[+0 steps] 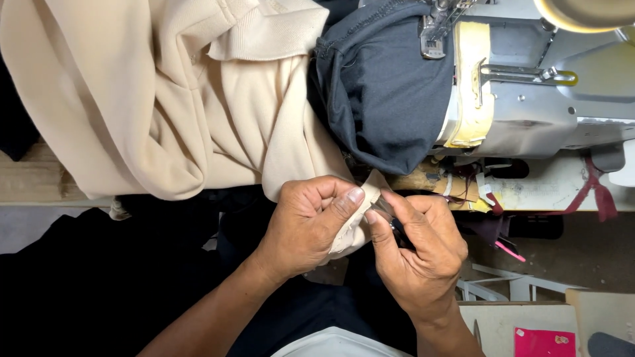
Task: Using a thread clipper to remove excess threads from the seam of a garment at a sewing workstation.
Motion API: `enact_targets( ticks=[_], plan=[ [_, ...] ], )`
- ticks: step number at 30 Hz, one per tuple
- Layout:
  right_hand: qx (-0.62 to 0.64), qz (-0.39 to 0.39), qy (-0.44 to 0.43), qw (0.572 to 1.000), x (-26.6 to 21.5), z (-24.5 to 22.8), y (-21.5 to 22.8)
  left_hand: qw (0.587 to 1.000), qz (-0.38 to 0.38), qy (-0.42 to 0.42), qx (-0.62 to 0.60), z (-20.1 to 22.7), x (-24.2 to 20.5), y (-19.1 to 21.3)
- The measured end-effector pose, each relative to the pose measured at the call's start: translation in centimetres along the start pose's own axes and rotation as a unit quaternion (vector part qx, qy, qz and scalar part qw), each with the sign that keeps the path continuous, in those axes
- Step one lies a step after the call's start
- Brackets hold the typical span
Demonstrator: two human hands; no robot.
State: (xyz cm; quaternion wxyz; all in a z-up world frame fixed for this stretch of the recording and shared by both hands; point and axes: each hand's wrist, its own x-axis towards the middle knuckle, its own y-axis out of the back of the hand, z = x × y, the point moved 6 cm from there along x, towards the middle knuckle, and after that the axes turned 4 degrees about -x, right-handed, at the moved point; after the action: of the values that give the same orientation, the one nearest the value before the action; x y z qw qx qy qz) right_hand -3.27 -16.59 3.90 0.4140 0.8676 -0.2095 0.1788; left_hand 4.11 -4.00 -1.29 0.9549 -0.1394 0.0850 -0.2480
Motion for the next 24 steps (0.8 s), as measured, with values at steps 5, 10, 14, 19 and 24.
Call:
enact_targets(
  ticks=[5,10,14,19,24],
  plan=[
    [0.006,-0.002,-0.007,1.000,0.0,0.1,-0.1,1.000,0.005,-0.012,0.018,0.1,0.0,0.1],
    [0.000,-0.012,-0.004,1.000,0.1,0.0,-0.1,1.000,0.002,-0.015,0.022,0.1,0.0,0.0],
    [0.014,-0.009,-0.011,1.000,0.2,0.1,-0.3,1.000,-0.001,-0.015,0.027,0.3,0.0,-0.1],
    [0.094,-0.004,-0.043,0.995,-0.3,1.3,-0.4,1.000,0.000,-0.005,0.029,0.1,0.1,0.1],
    [0.129,0.035,-0.084,0.987,-0.9,3.3,0.2,0.999,0.004,0.007,0.051,0.1,0.1,0.2]
  ],
)
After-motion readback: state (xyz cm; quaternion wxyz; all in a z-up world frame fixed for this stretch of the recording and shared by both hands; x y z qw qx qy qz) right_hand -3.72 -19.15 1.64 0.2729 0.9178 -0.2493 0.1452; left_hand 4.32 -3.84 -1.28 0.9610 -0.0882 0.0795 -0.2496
